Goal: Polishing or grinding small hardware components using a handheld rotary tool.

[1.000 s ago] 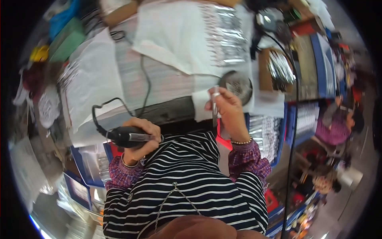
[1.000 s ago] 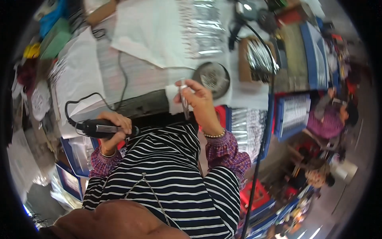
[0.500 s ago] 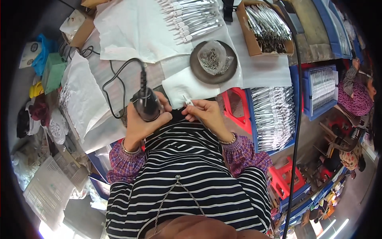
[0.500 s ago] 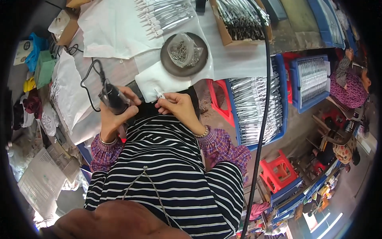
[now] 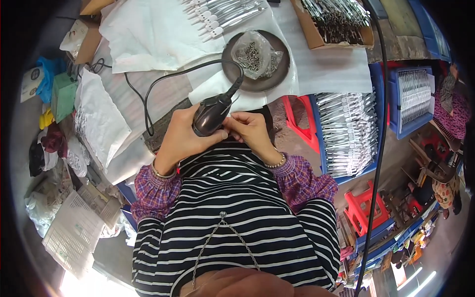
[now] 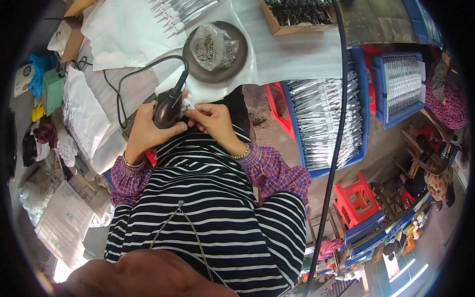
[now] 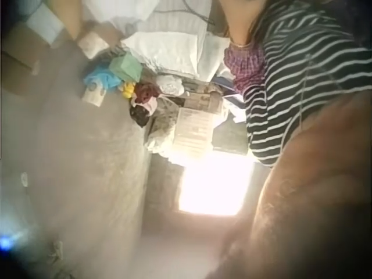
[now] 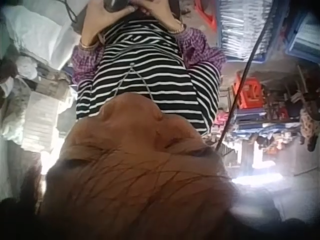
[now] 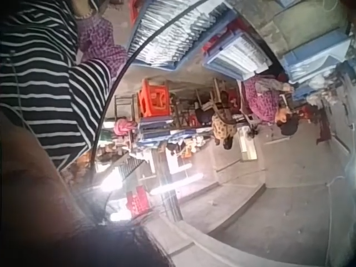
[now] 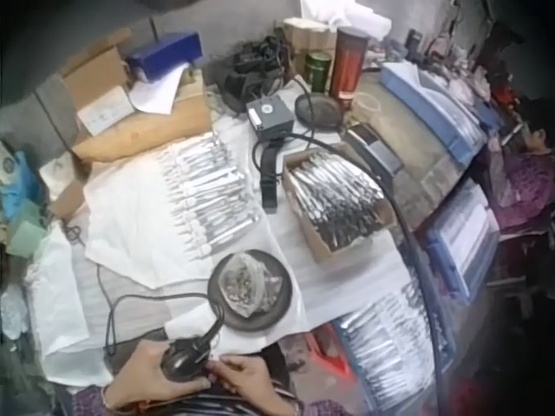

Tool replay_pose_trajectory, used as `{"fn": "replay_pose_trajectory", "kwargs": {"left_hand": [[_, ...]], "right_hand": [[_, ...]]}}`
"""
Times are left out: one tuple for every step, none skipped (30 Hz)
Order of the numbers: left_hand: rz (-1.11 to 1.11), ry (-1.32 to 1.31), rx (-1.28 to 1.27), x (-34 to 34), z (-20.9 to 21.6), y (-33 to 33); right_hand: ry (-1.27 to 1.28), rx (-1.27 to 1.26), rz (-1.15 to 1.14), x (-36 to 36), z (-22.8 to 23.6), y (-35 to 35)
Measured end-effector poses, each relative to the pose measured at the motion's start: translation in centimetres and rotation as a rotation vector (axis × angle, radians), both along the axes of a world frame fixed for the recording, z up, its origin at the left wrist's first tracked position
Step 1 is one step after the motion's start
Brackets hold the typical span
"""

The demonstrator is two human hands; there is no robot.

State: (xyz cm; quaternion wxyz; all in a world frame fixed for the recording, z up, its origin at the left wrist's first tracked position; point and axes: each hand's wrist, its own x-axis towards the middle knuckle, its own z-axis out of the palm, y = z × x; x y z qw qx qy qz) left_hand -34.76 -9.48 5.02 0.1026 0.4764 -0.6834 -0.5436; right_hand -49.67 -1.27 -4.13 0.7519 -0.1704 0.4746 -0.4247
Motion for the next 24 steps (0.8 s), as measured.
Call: {"fn": "replay_pose_trajectory", "kwargs": {"left_hand": [[-0.013, -0.025, -0.013, -0.1, 0.1, -0.1], [-0.018, -0.029, -0.009, 0.0, 0.0, 0.0], [-0.015, -0.023, -0.018, 0.5, -0.3, 0.0], [-0.013, -0.017, -0.028, 0.7, -0.4, 0.0], [-0.010, -0.033, -0.025, 0.8, -0.4, 0.0], [-0.011, -0.039, -0.029, 0.9, -0.5, 0.0], [-0.021, -0.073, -0.026, 1.1, -0.6, 0.0], [-0.029, -0.106, -0.026, 1.2, -0.5, 0.0], [0.021, -0.022, -0.036, 0.4, 0.0, 0.0], [0.023, -0.027, -0.045, 0.2, 0.1, 0.1], [0.048, 0.010, -0.037, 0.2, 0.2, 0.1], [0.073, 0.048, -0.028, 0.3, 0.4, 0.1], [0.097, 0.026, 0.024, 0.7, 1.0, 0.1], [0.235, 0.146, 0.073, 0.2, 1.6, 0.4], [0.373, 0.267, 0.122, -0.2, 2.2, 0.8], [0.374, 0.259, 0.034, 0.5, 2.4, 1.0], [0.379, 0.416, 0.040, 1.2, 2.5, 1.3], [0.375, 0.643, 0.066, 1.1, 2.8, 1.5], [0.310, 0.736, -0.023, 1.2, 2.8, 1.4], [0.262, 0.826, -0.102, 1.1, 2.7, 1.2], [0.191, 0.862, -0.184, 1.0, 2.6, 0.9], [0.121, 0.897, -0.264, 1.0, 2.5, 0.6], [0.055, 0.956, -0.305, 1.1, 2.2, 0.4], [-0.022, 0.965, -0.357, 1.2, 2.2, 0.0]], "right_hand": [[-0.009, 0.007, -0.027, 0.1, 0.1, 0.0], [-0.013, 0.011, -0.032, 0.1, 0.2, 0.0], [-0.035, 0.020, -0.047, 0.2, 0.2, 0.0], [-0.057, 0.027, -0.062, 0.2, 0.3, 0.1], [-0.063, 0.026, -0.064, 0.2, 0.2, 0.0], [-0.064, 0.026, -0.052, 0.2, 0.3, 0.0], [-0.066, 0.026, -0.039, 0.2, 0.3, 0.0], [-0.059, 0.027, -0.020, 0.1, 0.3, 0.0], [-0.057, 0.032, -0.020, 0.1, 0.1, 0.1], [-0.055, 0.036, -0.019, 0.2, -0.1, 0.2], [-0.061, 0.041, -0.012, 0.1, 0.0, 0.2], [-0.068, 0.036, -0.006, 0.1, 0.0, 0.2], [-0.050, 0.048, -0.003, 0.1, 0.1, 0.1], [-0.027, 0.062, -0.004, 0.1, 0.0, 0.2], [-0.018, 0.073, -0.004, 0.1, 0.1, 0.1], [-0.019, 0.073, -0.002, 0.1, 0.2, 0.0], [-0.014, 0.065, -0.010, 0.1, 0.4, -0.1], [-0.010, 0.059, -0.018, 0.2, 0.6, -0.1], [-0.012, 0.061, -0.014, 0.2, 0.6, -0.1], [-0.006, 0.059, -0.015, 0.3, 0.4, 0.0], [0.000, 0.059, -0.015, 0.3, 0.1, 0.0], [0.004, 0.064, -0.020, 0.3, 0.0, -0.1], [-0.008, 0.063, -0.018, 0.3, 0.1, -0.1], [-0.019, 0.062, -0.017, 0.3, 0.2, -0.1]]}}
